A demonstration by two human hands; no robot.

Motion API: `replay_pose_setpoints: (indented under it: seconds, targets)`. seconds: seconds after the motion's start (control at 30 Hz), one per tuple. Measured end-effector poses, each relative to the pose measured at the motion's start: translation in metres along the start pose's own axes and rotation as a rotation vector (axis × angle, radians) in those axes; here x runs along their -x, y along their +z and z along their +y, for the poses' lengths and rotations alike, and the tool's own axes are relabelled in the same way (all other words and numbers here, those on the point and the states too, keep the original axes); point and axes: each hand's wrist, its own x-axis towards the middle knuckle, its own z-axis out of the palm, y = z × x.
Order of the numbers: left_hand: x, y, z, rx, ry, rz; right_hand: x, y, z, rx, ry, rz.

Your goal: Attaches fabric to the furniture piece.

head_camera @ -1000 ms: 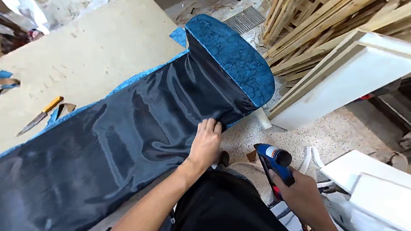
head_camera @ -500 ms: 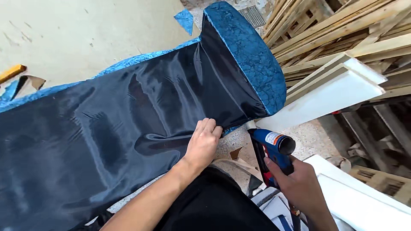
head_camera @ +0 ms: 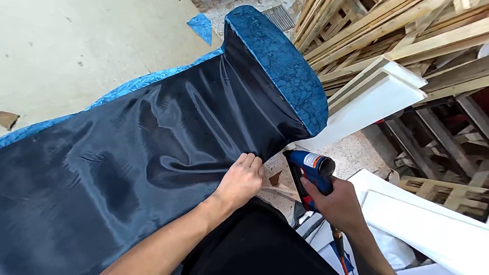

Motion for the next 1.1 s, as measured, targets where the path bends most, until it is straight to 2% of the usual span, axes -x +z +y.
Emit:
replay_pose_setpoints:
  seconds: [0.37, 0.67, 0.93, 1.0, 1.1]
  targets:
    - [0.013, 0.001, 0.006, 0.022, -0.015, -0.025, -0.02, 0.0, -0.019, 0.121, 0.022, -0.042]
    - [0.015, 0.003, 0.004, 0.077, 0.0, -0.01, 0.007, 0.015, -0.034, 0.127, -0.034, -0.101]
    - [0.021, -0.003, 0.0, 0.118, 0.005, -0.04, 0.033, 0.033, -0.049, 0.195, -0.112, -0.078]
    - [0.032, -0.012, -0.003, 0.167, -0.031, -0.072, 0.042, 0.032, -0.045, 0.205, -0.123, -0.033]
    - [0.057, -0.036, -0.015, 0.209, -0.19, -0.081, 0.066, 0.028, -0.029, 0.149, -0.081, 0.005]
